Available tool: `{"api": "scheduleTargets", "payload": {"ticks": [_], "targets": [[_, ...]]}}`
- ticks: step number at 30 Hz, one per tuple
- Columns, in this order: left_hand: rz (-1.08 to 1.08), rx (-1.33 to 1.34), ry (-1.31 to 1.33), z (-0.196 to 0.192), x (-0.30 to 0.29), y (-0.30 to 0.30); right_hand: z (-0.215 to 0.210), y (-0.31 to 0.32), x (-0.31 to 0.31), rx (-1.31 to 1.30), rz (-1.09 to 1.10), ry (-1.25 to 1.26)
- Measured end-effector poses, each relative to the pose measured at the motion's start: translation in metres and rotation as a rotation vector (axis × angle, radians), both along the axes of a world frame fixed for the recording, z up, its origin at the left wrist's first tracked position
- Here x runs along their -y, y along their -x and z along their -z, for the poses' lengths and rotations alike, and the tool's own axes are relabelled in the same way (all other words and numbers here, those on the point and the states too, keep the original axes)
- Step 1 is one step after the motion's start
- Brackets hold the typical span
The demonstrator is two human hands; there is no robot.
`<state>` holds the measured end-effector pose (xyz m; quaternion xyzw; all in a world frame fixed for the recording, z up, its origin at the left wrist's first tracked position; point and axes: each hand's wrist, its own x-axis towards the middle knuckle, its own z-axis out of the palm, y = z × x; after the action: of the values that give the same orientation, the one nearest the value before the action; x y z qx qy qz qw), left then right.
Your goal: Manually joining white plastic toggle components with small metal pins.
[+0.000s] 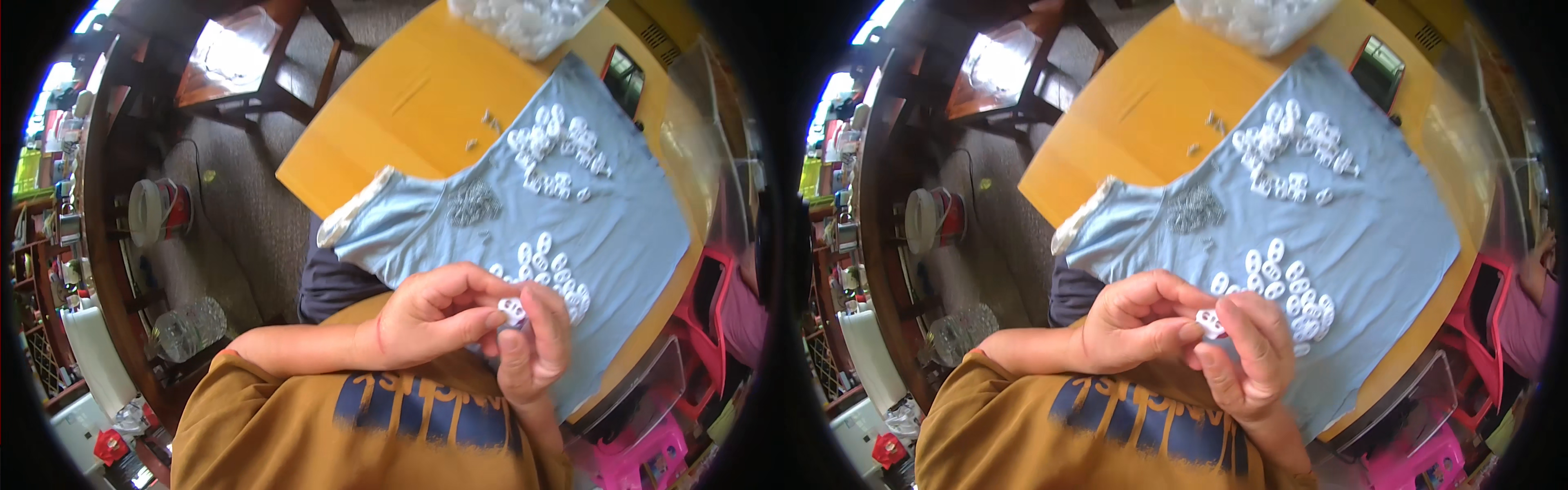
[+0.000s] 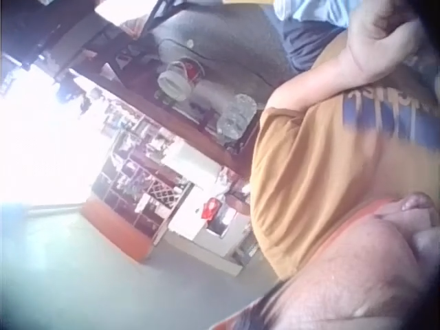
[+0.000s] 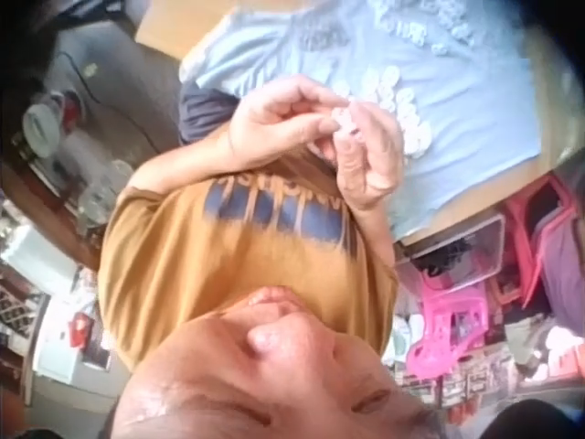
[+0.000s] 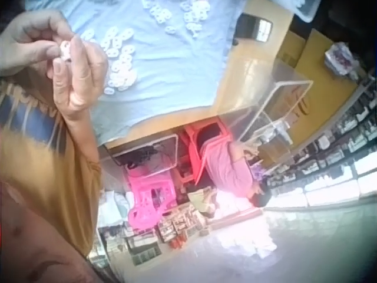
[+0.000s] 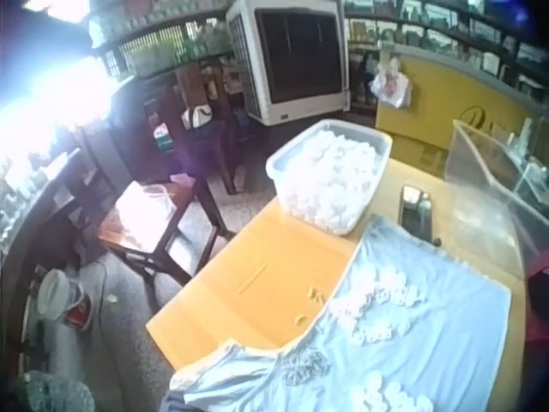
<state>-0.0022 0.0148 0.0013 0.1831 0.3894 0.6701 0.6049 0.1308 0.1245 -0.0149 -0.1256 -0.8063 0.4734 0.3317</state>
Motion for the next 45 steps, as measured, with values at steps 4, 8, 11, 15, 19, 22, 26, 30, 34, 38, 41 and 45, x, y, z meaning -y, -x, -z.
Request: {"api": "scheduleTargets", "payload": {"ticks": [4, 8, 11, 15, 19, 22, 26, 30, 34, 38, 41, 45], "targets": [[-0.052, -0.077, 0.096, -0.01, -0.012, 0.013, 0.006, -0.005, 0.006, -0.052, 0.102, 0.091], [-0.267, -0.348, 0.142, -0.037, -0.059, 0.054, 0.008, -0.007, 0.001, -0.076, 0.092, 0.028], [-0.392, -0.633, -0.108, -0.059, -0.114, 0.101, 0.008, -0.006, -0.002, -0.091, 0.08, -0.006], [-0.274, -0.829, -0.087, -0.067, -0.171, 0.157, 0.008, -0.003, -0.006, -0.087, 0.091, -0.042], [-0.365, -0.949, 0.053, -0.067, -0.178, 0.132, 0.011, -0.004, -0.012, -0.109, 0.088, 0.011], [-0.169, -1.033, 0.06, -0.039, -0.132, 0.111, 0.012, -0.005, -0.015, -0.098, 0.082, 0.054], [-0.078, -1.416, 0.16, -0.009, -0.1, 0.098, 0.014, -0.005, -0.016, -0.093, 0.035, 0.123], [0.0, -1.839, -0.042, 0.008, -0.088, 0.098, 0.015, -0.006, -0.018, -0.094, 0.021, 0.145], [0.134, -1.914, 0.021, 0.008, -0.086, 0.099, 0.017, -0.006, -0.019, -0.085, 0.016, 0.158], [0.195, -1.944, 0.024, 0.01, -0.09, 0.1, 0.016, -0.007, -0.02, -0.079, 0.026, 0.166], [0.238, -2.006, -0.021, 0.015, -0.091, 0.101, 0.016, -0.007, -0.02, -0.077, 0.032, 0.183], [0.282, -2.032, -0.014, 0.016, -0.093, 0.099, 0.016, -0.007, -0.021, -0.086, 0.026, 0.186]]}}
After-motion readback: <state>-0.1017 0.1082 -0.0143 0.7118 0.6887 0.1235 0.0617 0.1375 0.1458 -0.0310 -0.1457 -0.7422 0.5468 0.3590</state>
